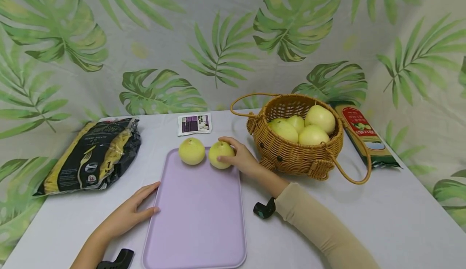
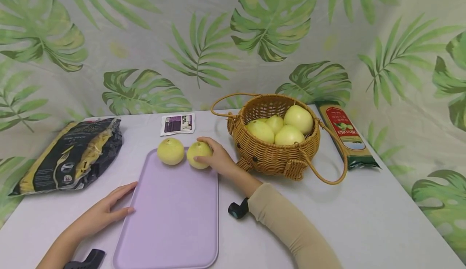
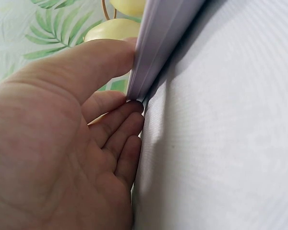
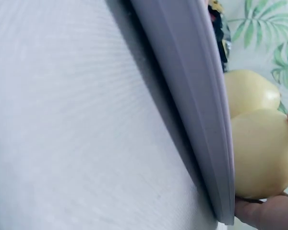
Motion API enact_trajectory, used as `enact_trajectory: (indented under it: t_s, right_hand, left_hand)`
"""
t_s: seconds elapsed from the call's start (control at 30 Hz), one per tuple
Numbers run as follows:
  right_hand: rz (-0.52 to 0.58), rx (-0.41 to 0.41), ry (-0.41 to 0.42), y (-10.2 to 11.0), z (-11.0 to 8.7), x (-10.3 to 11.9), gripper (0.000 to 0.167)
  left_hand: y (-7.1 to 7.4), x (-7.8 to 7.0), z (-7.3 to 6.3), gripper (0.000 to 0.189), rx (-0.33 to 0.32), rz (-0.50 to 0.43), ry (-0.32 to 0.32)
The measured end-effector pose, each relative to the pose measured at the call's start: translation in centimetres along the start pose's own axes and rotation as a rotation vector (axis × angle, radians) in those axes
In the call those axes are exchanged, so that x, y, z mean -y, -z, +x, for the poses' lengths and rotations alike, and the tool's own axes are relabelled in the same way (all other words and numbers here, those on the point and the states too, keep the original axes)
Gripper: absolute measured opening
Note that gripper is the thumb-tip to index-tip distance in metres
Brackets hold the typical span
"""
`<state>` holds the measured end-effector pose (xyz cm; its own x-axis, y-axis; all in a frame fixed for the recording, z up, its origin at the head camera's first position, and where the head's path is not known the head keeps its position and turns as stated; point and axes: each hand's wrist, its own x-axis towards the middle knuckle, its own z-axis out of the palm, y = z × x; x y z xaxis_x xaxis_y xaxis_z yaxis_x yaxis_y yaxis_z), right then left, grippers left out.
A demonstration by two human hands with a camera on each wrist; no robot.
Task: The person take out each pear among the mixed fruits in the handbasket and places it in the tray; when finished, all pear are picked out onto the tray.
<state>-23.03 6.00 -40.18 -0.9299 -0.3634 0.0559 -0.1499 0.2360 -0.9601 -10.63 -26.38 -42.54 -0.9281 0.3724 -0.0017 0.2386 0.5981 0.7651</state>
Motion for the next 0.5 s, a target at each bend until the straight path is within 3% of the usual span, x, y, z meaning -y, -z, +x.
enact_trajectory:
  t_s: [0.23,0.5]
  right_hand:
    - [0.018,0.104,-0.012,0.5,-1.1,2.7,0.062]
    - [0.015,0.057,-0.002,-0.2,-0.4,2.6,0.062]
  left_hand:
    - [0.0,-0.1,0.0,0.065,0.002,0.0,0.001]
    - [0.0,-0.1,0.0,0.065,0.003,-0.002,-0.002]
